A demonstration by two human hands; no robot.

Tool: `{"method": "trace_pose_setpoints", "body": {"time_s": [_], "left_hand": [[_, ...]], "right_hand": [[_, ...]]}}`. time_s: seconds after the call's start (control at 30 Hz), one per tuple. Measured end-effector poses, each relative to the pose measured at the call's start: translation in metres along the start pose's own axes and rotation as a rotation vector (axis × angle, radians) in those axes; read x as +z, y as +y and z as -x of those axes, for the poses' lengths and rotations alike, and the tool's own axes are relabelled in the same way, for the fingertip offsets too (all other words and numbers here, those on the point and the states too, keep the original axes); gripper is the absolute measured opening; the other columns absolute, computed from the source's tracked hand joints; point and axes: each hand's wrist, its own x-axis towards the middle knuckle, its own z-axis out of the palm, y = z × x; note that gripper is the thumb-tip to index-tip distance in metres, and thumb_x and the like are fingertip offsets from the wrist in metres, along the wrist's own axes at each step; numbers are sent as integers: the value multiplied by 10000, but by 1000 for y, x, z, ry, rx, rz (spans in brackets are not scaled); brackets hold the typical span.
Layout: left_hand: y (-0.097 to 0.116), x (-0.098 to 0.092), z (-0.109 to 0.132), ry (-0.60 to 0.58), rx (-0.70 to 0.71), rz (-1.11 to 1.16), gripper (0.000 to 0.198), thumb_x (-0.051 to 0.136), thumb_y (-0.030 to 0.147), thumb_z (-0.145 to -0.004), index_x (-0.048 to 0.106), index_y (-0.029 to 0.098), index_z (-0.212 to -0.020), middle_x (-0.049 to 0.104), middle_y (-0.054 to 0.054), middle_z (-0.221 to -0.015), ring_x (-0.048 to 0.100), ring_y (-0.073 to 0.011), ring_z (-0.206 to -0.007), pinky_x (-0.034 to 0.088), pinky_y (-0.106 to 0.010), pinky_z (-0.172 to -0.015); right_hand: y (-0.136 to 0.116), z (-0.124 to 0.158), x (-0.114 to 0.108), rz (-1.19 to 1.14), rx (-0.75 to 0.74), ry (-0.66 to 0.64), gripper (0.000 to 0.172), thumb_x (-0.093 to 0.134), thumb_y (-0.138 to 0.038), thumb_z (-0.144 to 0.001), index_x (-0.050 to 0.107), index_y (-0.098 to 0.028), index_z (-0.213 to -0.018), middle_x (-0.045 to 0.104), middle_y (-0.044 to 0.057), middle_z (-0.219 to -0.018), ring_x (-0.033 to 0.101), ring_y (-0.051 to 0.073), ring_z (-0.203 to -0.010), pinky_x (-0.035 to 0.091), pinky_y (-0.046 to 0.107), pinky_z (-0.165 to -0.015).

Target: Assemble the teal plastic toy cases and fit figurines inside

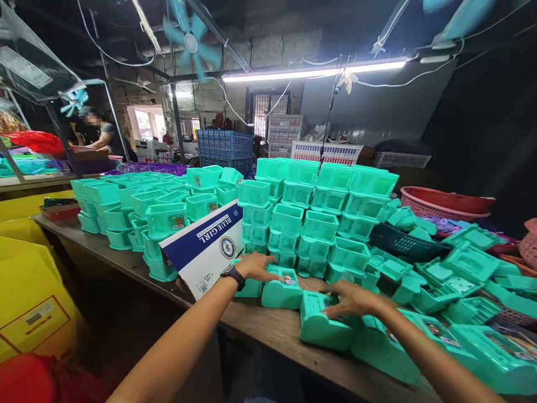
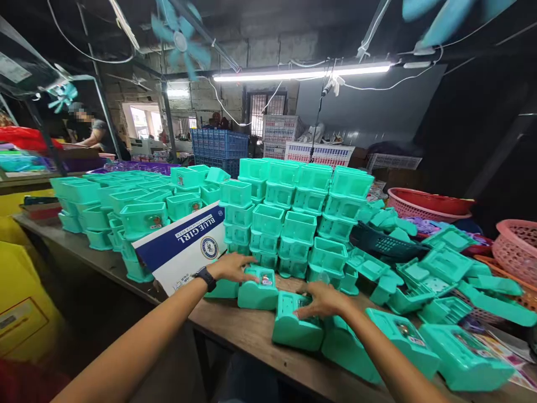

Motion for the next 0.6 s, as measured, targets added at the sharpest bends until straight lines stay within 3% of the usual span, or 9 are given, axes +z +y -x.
{"method": "trace_pose_setpoints", "body": {"time_s": [0.1,0.17,0.27,0.37,0.5,0.6], "left_hand": [[8,0,-12,-100,-12,17,582,855,707,-630,741,241,-959,717,-8,-806,683,-254,-793,499,-286,-681],[11,1,-11,-113,-11,19,508,867,636,-662,725,220,-917,674,17,-758,659,-216,-738,465,-255,-622],[17,4,1,-61,-12,-23,379,844,522,-752,692,210,-904,629,21,-793,649,-205,-773,456,-250,-636],[26,14,17,40,-17,-116,238,766,402,-853,663,207,-943,625,-31,-981,650,-227,-848,480,-299,-730],[33,26,35,129,9,-260,75,616,263,-942,659,204,-959,595,-103,-1126,646,-293,-927,497,-381,-795],[34,30,38,178,32,-348,156,513,211,-988,669,191,-991,582,-139,-1180,641,-312,-942,509,-406,-780]], "right_hand": [[5,2,9,-16,-9,55,318,858,-461,-726,779,-247,-947,785,13,-899,727,243,-812,534,284,-666],[5,-2,17,-17,12,133,301,850,-404,-741,747,-229,-963,776,41,-952,715,275,-893,534,321,-731],[-2,-6,32,-4,53,245,87,702,-253,-870,715,-204,-941,761,106,-1041,672,339,-1082,496,459,-920],[-10,-2,44,0,62,300,165,613,-156,-907,728,-218,-1007,748,123,-1161,618,350,-1228,398,557,-1067],[5,28,44,-1,130,354,329,519,-318,-1018,680,-311,-1305,666,104,-1404,535,346,-1373,358,593,-1125],[33,66,38,-2,211,324,383,619,-522,-953,736,-308,-1248,713,123,-1335,607,416,-1285,440,605,-1045]]}}
